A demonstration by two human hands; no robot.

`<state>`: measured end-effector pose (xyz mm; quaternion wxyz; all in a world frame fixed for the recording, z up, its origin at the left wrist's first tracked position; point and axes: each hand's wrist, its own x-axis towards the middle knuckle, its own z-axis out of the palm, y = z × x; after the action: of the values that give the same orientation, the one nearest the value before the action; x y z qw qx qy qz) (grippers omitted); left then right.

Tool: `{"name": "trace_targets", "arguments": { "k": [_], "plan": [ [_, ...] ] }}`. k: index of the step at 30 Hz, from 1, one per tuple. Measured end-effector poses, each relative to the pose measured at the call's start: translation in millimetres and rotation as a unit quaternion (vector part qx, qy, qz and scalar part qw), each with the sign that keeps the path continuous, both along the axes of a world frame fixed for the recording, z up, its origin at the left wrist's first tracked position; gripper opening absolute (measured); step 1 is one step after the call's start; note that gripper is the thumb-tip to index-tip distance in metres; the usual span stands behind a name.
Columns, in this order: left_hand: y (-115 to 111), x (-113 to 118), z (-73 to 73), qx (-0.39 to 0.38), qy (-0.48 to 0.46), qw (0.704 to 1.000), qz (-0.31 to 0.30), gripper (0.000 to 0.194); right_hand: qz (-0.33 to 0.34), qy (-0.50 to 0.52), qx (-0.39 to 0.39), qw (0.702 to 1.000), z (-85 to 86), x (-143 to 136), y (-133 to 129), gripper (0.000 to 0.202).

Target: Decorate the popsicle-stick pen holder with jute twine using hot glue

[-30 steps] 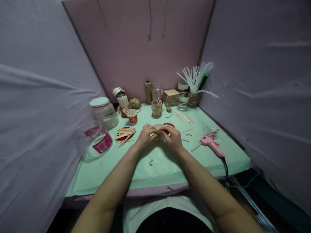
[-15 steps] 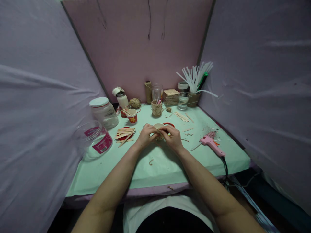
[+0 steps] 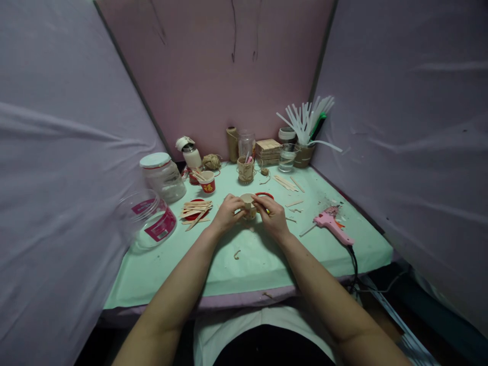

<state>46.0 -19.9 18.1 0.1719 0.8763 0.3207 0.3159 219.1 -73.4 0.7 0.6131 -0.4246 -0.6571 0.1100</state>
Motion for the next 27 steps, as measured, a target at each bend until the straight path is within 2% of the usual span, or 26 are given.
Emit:
{"name": "trace_targets", "arguments": {
  "k": [4, 16, 22, 27],
  "plan": [
    [-2.2, 0.3, 0.1, 0.004, 0.003, 1.000, -0.004, 0.004, -0.031, 0.025, -0.013, 0.999, 2.5, 5.1, -1.9, 0.023],
    [-1.9, 4.1, 3.7, -0.062, 0.017, 0.998, 0.008, 0.008, -0.031, 0.022, -0.062, 0.997, 2.7, 7.0, -0.2, 0.016],
    [-0.2, 1.5, 2.5, -0.051, 0.040, 0.998, 0.016, 0.006, -0.027, 0.027, -0.068, 0.997, 2.2, 7.0, 0.0, 0.016],
    [-0.3, 2.0, 1.0, -0.032, 0.068, 0.997, 0.007, 0.012, -0.033, 0.025, -0.077, 0.996, 4.1, 6.5, -1.1, 0.017]
  ]
}}
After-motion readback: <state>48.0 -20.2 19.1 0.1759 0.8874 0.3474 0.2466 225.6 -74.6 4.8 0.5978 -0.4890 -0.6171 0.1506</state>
